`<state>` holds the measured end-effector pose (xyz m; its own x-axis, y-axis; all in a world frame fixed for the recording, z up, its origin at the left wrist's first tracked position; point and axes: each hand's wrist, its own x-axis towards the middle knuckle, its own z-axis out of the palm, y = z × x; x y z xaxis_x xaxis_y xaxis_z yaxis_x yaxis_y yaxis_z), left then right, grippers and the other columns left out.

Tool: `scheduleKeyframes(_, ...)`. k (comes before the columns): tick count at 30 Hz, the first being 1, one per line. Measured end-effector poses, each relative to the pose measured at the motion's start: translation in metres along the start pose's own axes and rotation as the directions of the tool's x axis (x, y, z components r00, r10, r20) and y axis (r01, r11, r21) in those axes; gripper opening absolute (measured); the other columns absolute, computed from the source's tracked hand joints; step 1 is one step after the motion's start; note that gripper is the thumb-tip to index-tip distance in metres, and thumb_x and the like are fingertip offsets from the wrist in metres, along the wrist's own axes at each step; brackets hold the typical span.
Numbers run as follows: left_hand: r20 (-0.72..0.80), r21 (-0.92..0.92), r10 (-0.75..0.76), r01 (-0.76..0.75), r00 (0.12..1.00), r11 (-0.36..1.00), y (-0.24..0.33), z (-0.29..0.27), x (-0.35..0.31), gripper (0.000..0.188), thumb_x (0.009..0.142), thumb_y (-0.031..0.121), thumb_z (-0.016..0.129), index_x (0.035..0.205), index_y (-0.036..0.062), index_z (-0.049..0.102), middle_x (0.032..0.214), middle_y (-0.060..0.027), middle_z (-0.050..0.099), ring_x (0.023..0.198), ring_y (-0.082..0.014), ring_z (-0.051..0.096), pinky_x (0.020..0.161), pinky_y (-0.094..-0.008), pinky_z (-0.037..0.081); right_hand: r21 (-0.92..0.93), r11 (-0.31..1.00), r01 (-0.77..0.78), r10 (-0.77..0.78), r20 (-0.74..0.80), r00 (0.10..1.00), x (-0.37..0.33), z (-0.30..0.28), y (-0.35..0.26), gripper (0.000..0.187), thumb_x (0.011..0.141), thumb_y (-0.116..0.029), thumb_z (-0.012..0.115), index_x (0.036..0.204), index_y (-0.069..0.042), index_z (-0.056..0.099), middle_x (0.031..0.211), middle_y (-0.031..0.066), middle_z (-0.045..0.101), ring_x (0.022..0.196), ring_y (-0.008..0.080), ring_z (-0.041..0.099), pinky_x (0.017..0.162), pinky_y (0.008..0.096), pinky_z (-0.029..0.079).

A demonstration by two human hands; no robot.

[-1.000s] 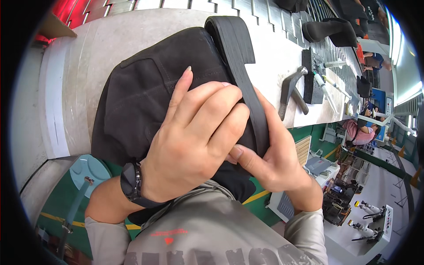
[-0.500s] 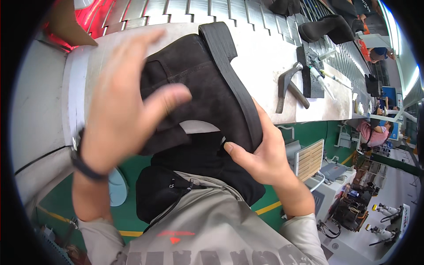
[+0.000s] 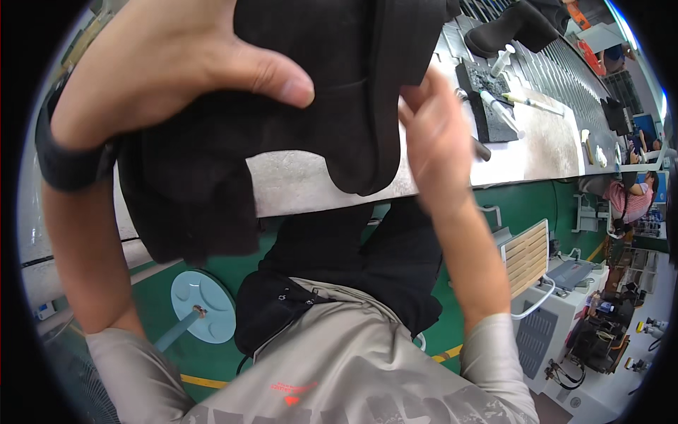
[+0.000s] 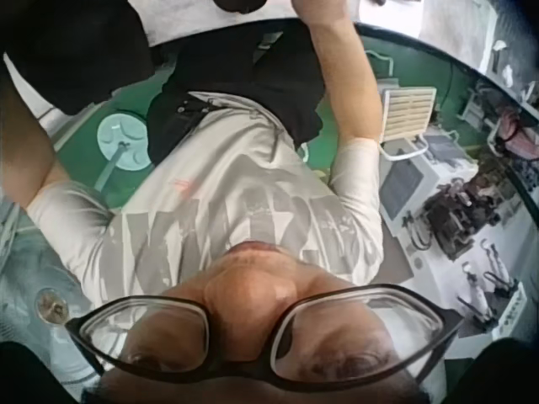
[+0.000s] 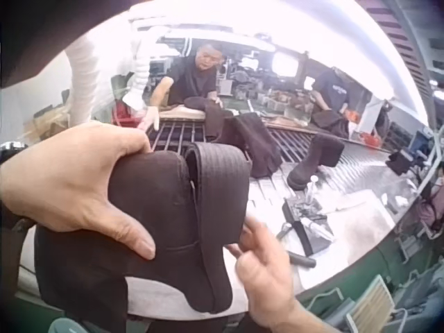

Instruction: The person assembles boots by taking boot uppers and soles, pressing and attaching the soles onto the uppers by hand, and placing the assembled boots onto the conveyor belt.

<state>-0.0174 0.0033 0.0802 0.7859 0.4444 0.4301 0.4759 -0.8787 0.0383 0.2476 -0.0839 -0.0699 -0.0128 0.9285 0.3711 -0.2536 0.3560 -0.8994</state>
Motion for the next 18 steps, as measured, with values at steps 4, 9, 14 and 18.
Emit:
scheduleKeyframes(4, 0.224, -0.058, -0.139, 0.156, 0.965, 0.986, 0.027, -0.008, 0.03, 0.086, 0.072, 0.032, 0.1, 0.138, -0.005, 0.06, 0.115, -0.0148, 0.073, 0.108, -0.0266, 0.071, 0.099, -0.034, 0.055, 0.393, 0.916, -0.078, 0.003, 0.189, 0.982, 0.101, -0.003, -0.033, 0.065, 0.109, -0.041, 0.061, 0.152, 0.005, 0.046, 0.127, 0.014, 0.072, 0.106, 0.0224, 0.073, 0.099, 0.0349, 0.058)
scheduleKeyframes(9, 0.298, -0.089, -0.169, 0.203, 0.94, 0.975, 0.041, 0.0, 0.048, 0.09, 0.073, 0.034, 0.1, 0.143, -0.0041, 0.057, 0.117, -0.0152, 0.074, 0.108, -0.0267, 0.072, 0.099, -0.0333, 0.055, 0.423, 0.898, -0.118, 0.001, 0.266, 0.964, 0.114, 0.013, -0.038, 0.042, 0.112, -0.036, 0.054, 0.118, 0.002, 0.072, 0.103, 0.0102, 0.079, 0.093, 0.0214, 0.076, 0.088, 0.0332, 0.06)
scheduleKeyframes(14, 0.303, -0.092, -0.193, 0.23, 0.933, 0.969, 0.048, 0.0, 0.051, 0.095, 0.075, 0.036, 0.1, 0.148, -0.0033, 0.054, 0.12, -0.0156, 0.075, 0.109, -0.0268, 0.072, 0.099, -0.0327, 0.056, 0.656, 0.739, 0.15, -0.007, -0.216, 0.976, 0.088, 0.019, -0.015, 0.043, 0.111, -0.038, 0.048, 0.101, -0.004, 0.073, 0.088, 0.0119, 0.076, 0.077, 0.0236, 0.073, 0.073, 0.0353, 0.061)
scheduleKeyframes(18, 0.275, -0.127, -0.181, 0.223, 0.944, 0.966, 0.051, 0.009, 0.051, 0.098, 0.076, 0.038, 0.099, 0.152, -0.0027, 0.052, 0.122, -0.016, 0.076, 0.109, -0.0269, 0.073, 0.099, -0.0322, 0.056, 0.692, 0.696, 0.19, -0.013, -0.252, 0.968, 0.09, 0.015, -0.006, 0.042, 0.11, -0.038, 0.049, 0.101, -0.004, 0.073, 0.086, 0.0117, 0.075, 0.075, 0.0237, 0.073, 0.071, 0.0352, 0.061)
